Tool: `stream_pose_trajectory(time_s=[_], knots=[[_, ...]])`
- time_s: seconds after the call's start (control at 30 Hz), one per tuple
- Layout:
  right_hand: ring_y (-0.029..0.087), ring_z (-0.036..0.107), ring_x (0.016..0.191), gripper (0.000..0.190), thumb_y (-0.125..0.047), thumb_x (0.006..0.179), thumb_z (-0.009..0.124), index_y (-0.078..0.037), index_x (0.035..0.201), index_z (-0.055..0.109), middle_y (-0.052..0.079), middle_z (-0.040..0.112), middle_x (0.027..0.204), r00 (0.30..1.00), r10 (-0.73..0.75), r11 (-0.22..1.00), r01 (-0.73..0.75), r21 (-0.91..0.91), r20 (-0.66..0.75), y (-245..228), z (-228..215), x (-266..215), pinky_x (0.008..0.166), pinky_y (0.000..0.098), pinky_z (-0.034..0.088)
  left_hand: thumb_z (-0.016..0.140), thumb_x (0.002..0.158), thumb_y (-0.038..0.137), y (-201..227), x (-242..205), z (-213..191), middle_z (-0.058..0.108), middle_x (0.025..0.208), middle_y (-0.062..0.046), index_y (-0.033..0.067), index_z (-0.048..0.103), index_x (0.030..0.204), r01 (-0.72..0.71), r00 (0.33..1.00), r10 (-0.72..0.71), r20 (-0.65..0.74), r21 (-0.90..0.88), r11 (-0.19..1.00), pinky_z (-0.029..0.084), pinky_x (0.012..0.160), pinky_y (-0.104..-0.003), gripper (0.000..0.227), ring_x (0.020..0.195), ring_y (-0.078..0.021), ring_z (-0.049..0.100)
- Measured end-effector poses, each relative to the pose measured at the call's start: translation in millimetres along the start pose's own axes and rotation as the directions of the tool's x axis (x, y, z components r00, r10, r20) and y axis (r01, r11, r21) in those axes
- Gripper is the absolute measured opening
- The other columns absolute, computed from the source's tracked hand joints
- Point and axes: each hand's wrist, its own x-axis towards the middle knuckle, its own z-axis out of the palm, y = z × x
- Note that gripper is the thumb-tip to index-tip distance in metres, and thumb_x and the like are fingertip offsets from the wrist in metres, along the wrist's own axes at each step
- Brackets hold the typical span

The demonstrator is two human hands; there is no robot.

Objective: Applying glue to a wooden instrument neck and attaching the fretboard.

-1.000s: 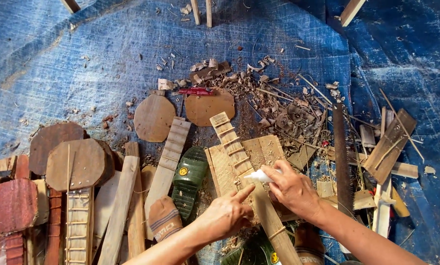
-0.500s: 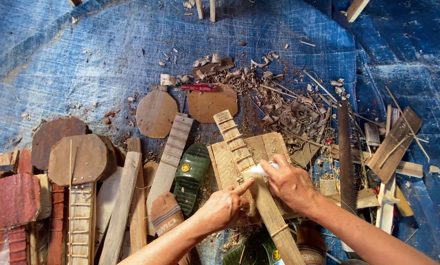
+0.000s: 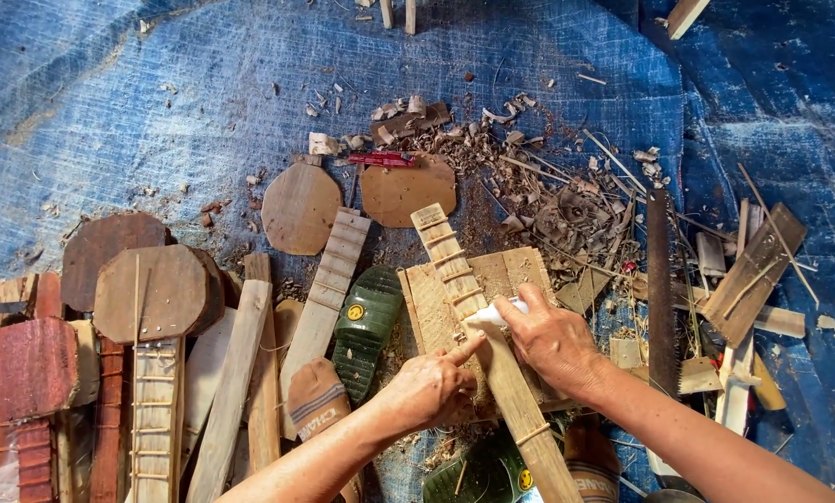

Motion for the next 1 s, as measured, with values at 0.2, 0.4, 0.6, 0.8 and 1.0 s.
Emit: stream_pose_trajectory(time_s=[0.2,0.4,0.6,0.8,1.0], knots=[[0.011,0.053,0.037,0.02,-0.011,0.091,0.058,-0.004,0.109,0.06,0.021,0.06,0.105,1.0,-0.01,0.999,0.011,-0.041,0.016,2,0,0,0.028,0.0251,0.049,0.075,0.083,0.012,-3,1,4,0.049,0.154,-0.023,0.0071,0.074,0.074,-0.005,1.0,0.005,-0.013,0.01,1.0,0.06,0.059,-0.031,0.01,0.064,-0.0195,0.065],[0.012,0.053,0.04,0.028,-0.007,0.087,0.059,-0.003,0.114,0.059,0.016,0.058,0.099,0.999,-0.024,0.996,0.026,-0.088,0.02,-2,-6,2,0.032,0.0273,0.049,0.082,0.075,0.017,4,2,-7,0.042,0.16,-0.022,0.007,0.075,0.073,0.027,1.0,-0.027,-0.009,-0.019,0.999,0.06,0.058,-0.031,0.013,0.067,-0.0223,0.069],[0.013,0.055,0.042,0.029,-0.007,0.086,0.059,-0.003,0.115,0.059,0.013,0.056,0.093,0.998,-0.027,0.993,0.032,-0.114,0.051,-3,-6,3,0.032,0.0284,0.049,0.082,0.069,0.013,7,2,-10,0.047,0.156,-0.02,0.0064,0.074,0.071,0.031,0.999,-0.032,-0.017,-0.036,0.999,0.059,0.055,-0.031,0.011,0.064,-0.0226,0.069],[0.014,0.056,0.046,0.033,-0.007,0.084,0.061,-0.002,0.116,0.059,0.014,0.056,0.094,0.998,-0.053,0.983,0.058,-0.175,0.033,-5,-7,3,0.033,0.0267,0.049,0.081,0.067,0.009,8,3,-13,0.051,0.154,-0.017,0.0058,0.074,0.071,0.03,0.999,-0.032,-0.024,-0.048,0.998,0.058,0.053,-0.031,0.009,0.063,-0.0216,0.067],[0.016,0.062,0.05,0.04,-0.009,0.081,0.062,-0.004,0.121,0.058,0.018,0.058,0.105,0.998,-0.066,0.974,0.063,-0.219,-0.007,-7,-7,1,0.038,0.0281,0.051,0.082,0.065,0.01,8,2,-13,0.051,0.154,-0.016,0.0064,0.072,0.067,0.039,0.999,-0.04,-0.025,-0.044,0.998,0.058,0.053,-0.032,0.011,0.062,-0.0214,0.067]])
